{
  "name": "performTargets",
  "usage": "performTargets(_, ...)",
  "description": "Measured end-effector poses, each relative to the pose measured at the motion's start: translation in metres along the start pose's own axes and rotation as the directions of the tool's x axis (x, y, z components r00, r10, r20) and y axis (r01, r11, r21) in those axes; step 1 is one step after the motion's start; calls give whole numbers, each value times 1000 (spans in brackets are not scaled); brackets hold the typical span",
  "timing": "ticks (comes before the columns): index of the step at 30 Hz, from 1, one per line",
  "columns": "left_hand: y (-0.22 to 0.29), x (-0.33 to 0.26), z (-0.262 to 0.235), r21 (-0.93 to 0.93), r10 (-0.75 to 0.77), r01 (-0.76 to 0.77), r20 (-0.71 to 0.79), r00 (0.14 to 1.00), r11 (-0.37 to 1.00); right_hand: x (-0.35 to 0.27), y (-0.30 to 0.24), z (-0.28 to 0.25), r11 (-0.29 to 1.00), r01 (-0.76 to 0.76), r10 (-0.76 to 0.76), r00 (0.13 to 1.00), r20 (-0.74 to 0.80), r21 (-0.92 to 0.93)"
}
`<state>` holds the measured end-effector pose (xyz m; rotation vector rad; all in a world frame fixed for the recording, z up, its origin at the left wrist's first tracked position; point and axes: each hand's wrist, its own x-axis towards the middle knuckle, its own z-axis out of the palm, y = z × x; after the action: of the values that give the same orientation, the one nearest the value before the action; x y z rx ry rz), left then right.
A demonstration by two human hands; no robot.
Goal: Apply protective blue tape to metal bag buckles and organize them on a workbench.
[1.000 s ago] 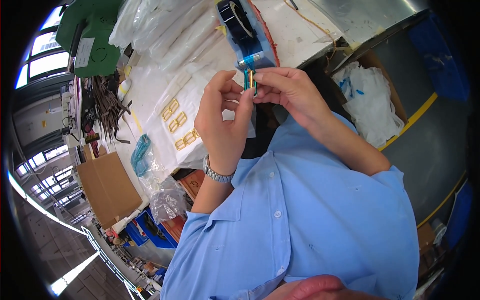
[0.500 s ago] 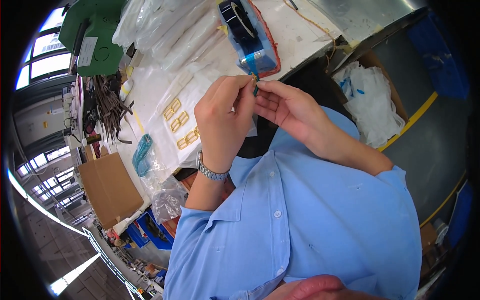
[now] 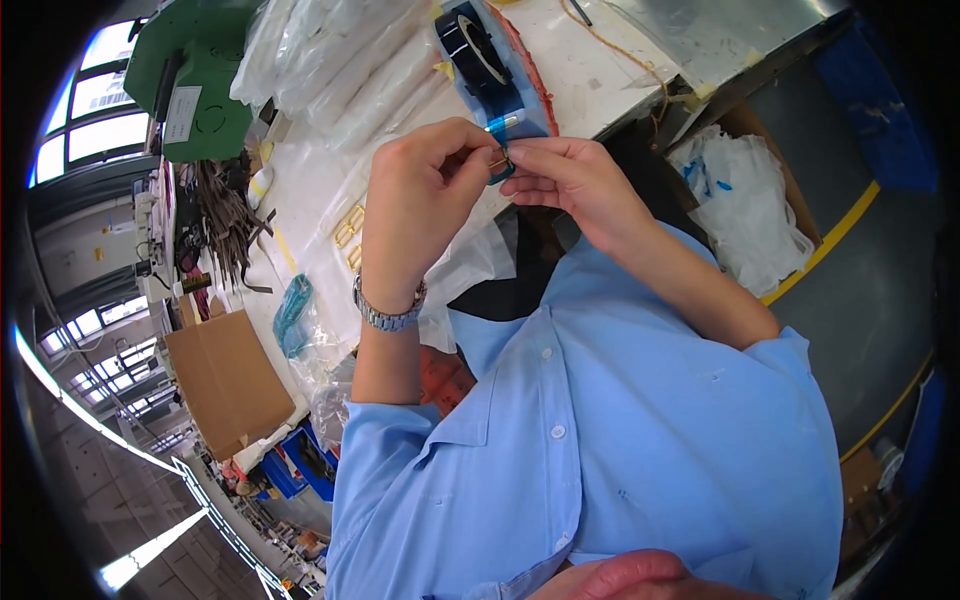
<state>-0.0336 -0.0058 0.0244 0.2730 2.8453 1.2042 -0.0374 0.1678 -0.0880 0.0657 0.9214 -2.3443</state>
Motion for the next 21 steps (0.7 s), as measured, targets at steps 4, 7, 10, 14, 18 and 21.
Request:
performTargets(4, 2, 3, -5, -14, -18, 19, 63, 998, 1000, 6, -2, -6, 996, -44, 45, 999, 4, -72)
performTargets(7, 6, 3, -6, -16, -27, 28, 62, 998, 999, 8, -7, -6, 993, -115, 115, 993, 12, -14)
performTargets(10, 5, 2, -5, 49, -46, 44, 49, 998, 998, 6, -9, -4, 994, -64, 65, 998, 11, -90)
performTargets(14, 5, -12, 15, -43, -30, 27, -81, 996, 999, 4, -9, 1, 996, -44, 43, 999, -16, -75)
performTargets(18, 1, -34, 34, 58, 71, -54, -344, 936, 997, 3, -8, 4, 998, -44, 43, 999, -26, -39)
performTargets(21, -5, -37, 44, 97, 164, -135, -428, 889, 986, 0, -6, 5, 999, -44, 44, 999, -27, -6)
